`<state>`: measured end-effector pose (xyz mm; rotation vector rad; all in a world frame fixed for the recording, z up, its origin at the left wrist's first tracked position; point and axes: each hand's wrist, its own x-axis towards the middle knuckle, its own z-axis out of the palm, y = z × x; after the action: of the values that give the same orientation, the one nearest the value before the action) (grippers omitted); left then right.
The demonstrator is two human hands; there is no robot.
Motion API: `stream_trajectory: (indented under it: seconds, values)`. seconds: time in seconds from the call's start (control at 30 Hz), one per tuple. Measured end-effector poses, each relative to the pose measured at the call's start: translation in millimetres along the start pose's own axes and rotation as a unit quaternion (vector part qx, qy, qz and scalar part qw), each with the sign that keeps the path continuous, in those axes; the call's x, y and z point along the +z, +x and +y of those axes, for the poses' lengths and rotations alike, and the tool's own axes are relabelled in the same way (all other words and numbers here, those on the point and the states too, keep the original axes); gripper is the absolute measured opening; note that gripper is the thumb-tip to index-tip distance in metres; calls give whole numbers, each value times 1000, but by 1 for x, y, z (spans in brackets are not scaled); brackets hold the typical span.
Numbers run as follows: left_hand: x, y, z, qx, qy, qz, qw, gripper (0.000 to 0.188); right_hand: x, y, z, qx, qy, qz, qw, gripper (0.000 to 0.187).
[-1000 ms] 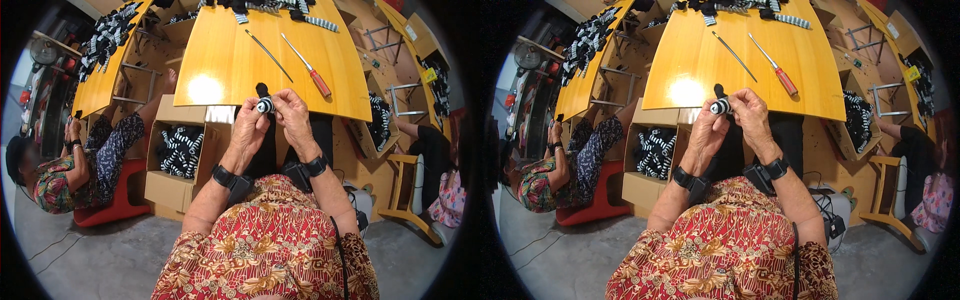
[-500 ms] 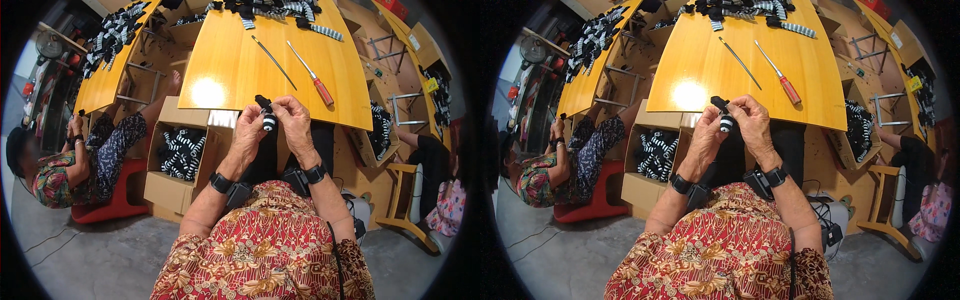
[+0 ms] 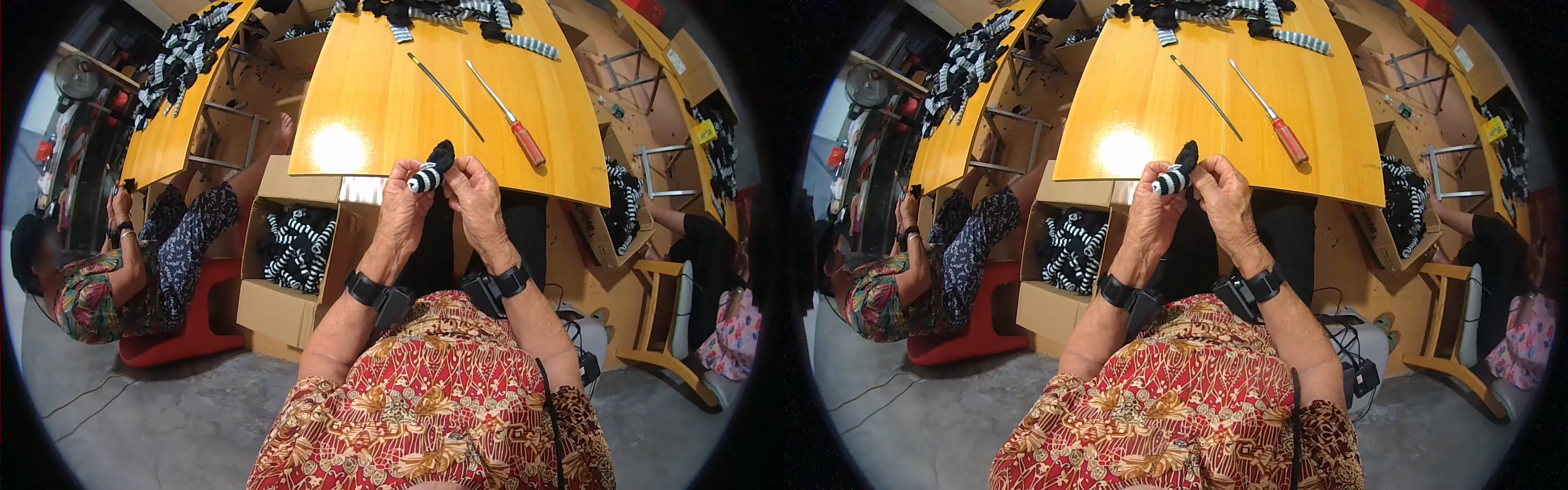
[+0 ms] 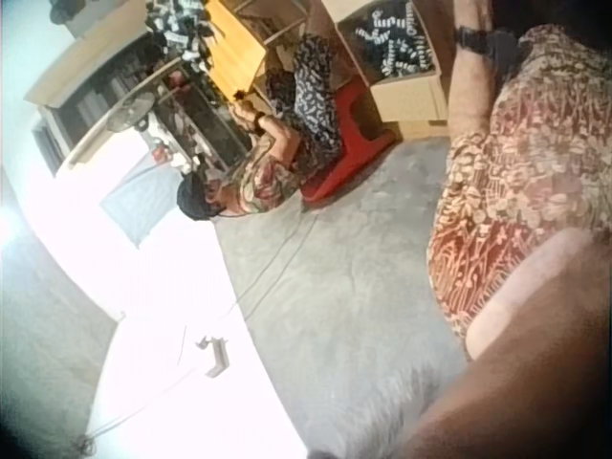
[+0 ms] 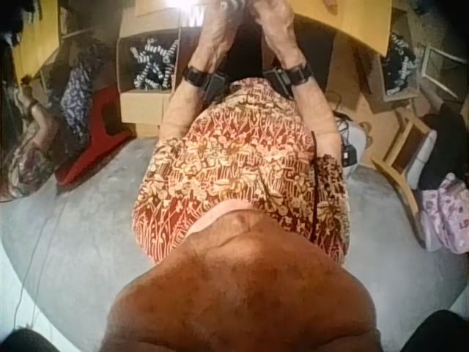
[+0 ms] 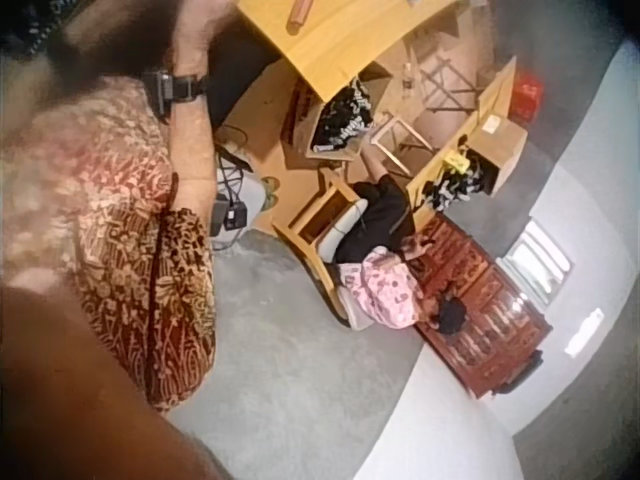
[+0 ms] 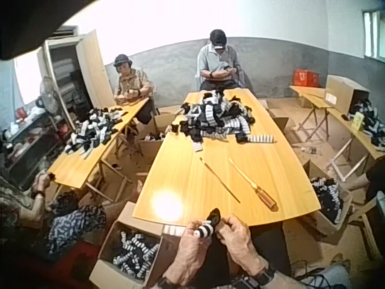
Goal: The person sits at a table and assembles small black and white striped fabric items. They use a red-handled screwdriver to push the fabric onto a cylindrical core, then roll and adjust the fabric by hand to secure it. The process is repeated for multiple items.
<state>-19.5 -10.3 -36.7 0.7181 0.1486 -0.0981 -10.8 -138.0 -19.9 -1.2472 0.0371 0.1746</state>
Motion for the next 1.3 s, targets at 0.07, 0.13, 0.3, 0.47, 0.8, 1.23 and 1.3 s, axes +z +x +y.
stream_trajectory:
  seconds: [0.07, 0.13, 0.3, 0.47, 0.8, 1.23, 1.3]
  values:
    - [-7, 1, 1, 6, 28, -27, 999, 23, 2, -1, -5, -31, -53, 1, 998, 17]
    - [-6, -1, 3, 7, 34, -33, 999, 19, 4, -4, -10, -68, -84, -8, 994, 17]
    - [7, -10, 2, -54, -38, -25, 997, 19, 9, -8, -21, -185, -174, 42, 966, 15]
    - [14, -9, 3, -112, -155, -104, 976, 23, 9, -4, -26, -249, -208, 85, 942, 14]
    - [10, -11, 7, -135, -99, -172, 971, 30, 1, -1, -24, -74, 76, -19, 994, 14]
    - [12, -19, 19, 8, 109, -39, 993, 5, -17, -9, -15, 30, 113, -101, 988, 11]
    - [11, -19, 14, 47, 111, -27, 992, 7, -16, -10, -18, -8, 83, -87, 993, 10]
